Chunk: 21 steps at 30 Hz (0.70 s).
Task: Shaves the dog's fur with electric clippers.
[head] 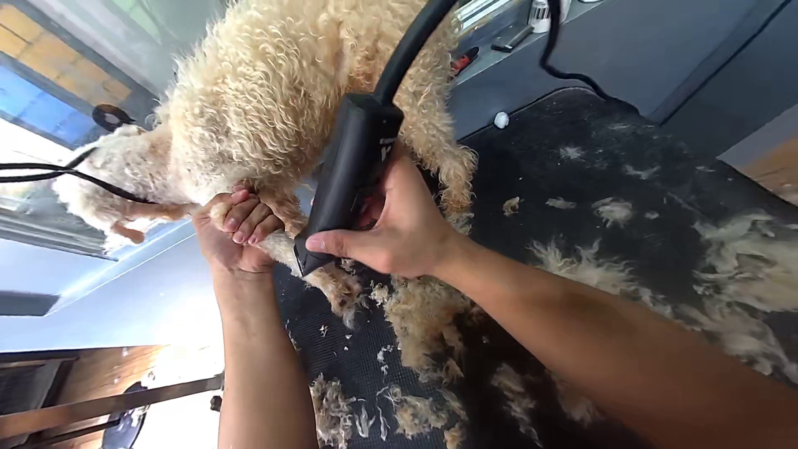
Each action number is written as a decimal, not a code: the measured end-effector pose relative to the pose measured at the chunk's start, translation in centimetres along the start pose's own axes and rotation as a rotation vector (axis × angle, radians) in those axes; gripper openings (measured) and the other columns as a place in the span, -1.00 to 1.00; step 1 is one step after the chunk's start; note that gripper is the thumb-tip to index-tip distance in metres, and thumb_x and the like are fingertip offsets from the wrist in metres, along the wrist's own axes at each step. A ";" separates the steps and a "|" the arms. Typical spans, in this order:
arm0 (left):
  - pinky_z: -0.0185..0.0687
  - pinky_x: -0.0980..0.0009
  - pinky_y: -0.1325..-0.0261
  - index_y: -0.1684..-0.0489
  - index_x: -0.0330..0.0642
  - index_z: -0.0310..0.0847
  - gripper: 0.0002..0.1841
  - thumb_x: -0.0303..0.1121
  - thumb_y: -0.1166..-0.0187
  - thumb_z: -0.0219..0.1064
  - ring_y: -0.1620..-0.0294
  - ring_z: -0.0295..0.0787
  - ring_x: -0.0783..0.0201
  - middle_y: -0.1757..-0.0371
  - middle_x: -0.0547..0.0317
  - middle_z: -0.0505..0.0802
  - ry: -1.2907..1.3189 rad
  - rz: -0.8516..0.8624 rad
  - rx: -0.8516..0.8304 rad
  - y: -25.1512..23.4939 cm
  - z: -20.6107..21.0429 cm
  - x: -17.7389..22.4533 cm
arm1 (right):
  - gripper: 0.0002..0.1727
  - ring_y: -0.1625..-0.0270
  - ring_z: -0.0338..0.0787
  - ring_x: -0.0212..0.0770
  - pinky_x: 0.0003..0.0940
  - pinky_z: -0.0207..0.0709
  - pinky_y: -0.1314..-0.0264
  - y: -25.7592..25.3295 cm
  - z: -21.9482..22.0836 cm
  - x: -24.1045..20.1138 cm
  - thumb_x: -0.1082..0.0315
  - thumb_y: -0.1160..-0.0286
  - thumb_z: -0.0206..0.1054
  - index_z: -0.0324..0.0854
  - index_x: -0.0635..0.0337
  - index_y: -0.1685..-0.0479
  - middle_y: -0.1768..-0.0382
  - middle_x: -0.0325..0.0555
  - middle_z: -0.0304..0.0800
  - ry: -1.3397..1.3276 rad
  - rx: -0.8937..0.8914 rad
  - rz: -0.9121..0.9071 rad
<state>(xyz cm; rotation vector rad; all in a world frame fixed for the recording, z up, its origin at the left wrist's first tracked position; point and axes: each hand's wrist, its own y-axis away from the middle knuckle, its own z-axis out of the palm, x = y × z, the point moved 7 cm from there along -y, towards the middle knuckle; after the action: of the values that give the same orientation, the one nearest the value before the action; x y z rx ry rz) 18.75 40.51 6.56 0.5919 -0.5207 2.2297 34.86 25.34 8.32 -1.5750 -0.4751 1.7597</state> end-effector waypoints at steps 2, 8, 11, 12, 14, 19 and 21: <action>0.42 0.62 0.69 0.40 -0.24 0.64 -0.68 -0.41 -0.67 -0.03 0.81 0.48 0.50 0.80 0.34 0.55 -0.011 0.018 0.010 -0.1 0.4 -0.3 | -0.13 0.03 0.88 -0.36 -0.40 0.86 0.02 0.7 0.7 -1.1 0.38 0.07 0.76 0.35 0.42 -0.34 0.09 -0.08 0.80 0.147 0.020 -0.072; 0.34 0.65 0.72 0.49 -0.17 0.60 -0.59 -0.38 -0.72 -0.14 0.84 0.42 0.53 0.82 0.39 0.50 -0.058 0.051 0.099 0.0 0.0 -0.5 | -0.16 0.07 0.85 -0.43 -0.40 0.80 0.05 4.7 1.9 1.0 0.26 0.07 0.75 0.46 0.23 -0.36 0.13 -0.21 0.83 0.329 -0.305 0.169; 0.33 0.70 0.70 0.42 -0.06 0.55 -0.62 -0.30 -0.74 -0.18 0.80 0.39 0.57 0.75 0.43 0.49 -0.201 0.105 0.255 0.6 0.0 -0.2 | -0.01 -0.08 0.84 -0.42 -0.37 0.78 -0.22 4.6 0.1 3.4 0.36 0.14 0.82 0.35 0.16 -0.50 -0.03 -0.22 0.83 0.160 -0.426 0.396; 0.35 0.71 0.67 0.42 0.00 0.51 -0.62 -0.25 -0.76 -0.20 0.77 0.40 0.57 0.70 0.44 0.51 -0.306 0.144 0.381 1.0 0.0 -0.1 | -0.04 -0.06 0.85 -0.37 -0.33 0.80 -0.22 4.3 -1.0 3.7 0.41 0.11 0.78 0.36 0.21 -0.48 -0.03 -0.18 0.83 0.083 -0.334 0.388; 0.49 0.62 0.58 0.40 0.03 0.45 -0.68 -0.24 -0.76 -0.15 0.67 0.53 0.49 0.61 0.35 0.59 -0.530 0.234 0.642 1.8 0.3 -0.1 | -0.15 -0.05 0.89 -0.23 -0.23 0.82 -0.21 3.5 -3.3 4.2 0.49 -0.03 0.70 0.34 0.34 -0.44 -0.02 -0.05 0.83 -0.089 -0.102 0.350; 0.43 0.47 0.66 0.51 0.08 0.34 -0.76 -0.30 -0.66 0.03 0.75 0.41 0.41 0.71 0.36 0.47 -0.849 0.368 0.892 3.0 1.3 -0.1 | -0.03 0.02 0.92 -0.03 -0.08 0.92 0.13 2.0 -4.9 7.3 0.44 -0.15 0.72 0.12 0.24 -0.58 -0.04 0.09 0.77 -0.239 0.157 0.530; 0.16 0.60 0.71 0.67 0.17 0.30 -0.62 -0.25 -0.72 -0.09 0.83 0.19 0.51 0.80 0.49 0.32 -0.853 0.287 0.791 2.9 1.9 -0.1 | -0.01 0.05 0.92 0.02 -0.02 0.91 0.15 1.4 -4.5 8.5 0.47 -0.05 0.76 0.17 0.27 -0.54 -0.01 0.13 0.79 -0.282 0.194 0.571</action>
<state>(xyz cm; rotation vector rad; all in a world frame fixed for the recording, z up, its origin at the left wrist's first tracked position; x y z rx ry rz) 17.10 37.60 7.50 2.0231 -0.0821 2.3316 38.84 29.64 0.56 -1.4127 0.0342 2.3934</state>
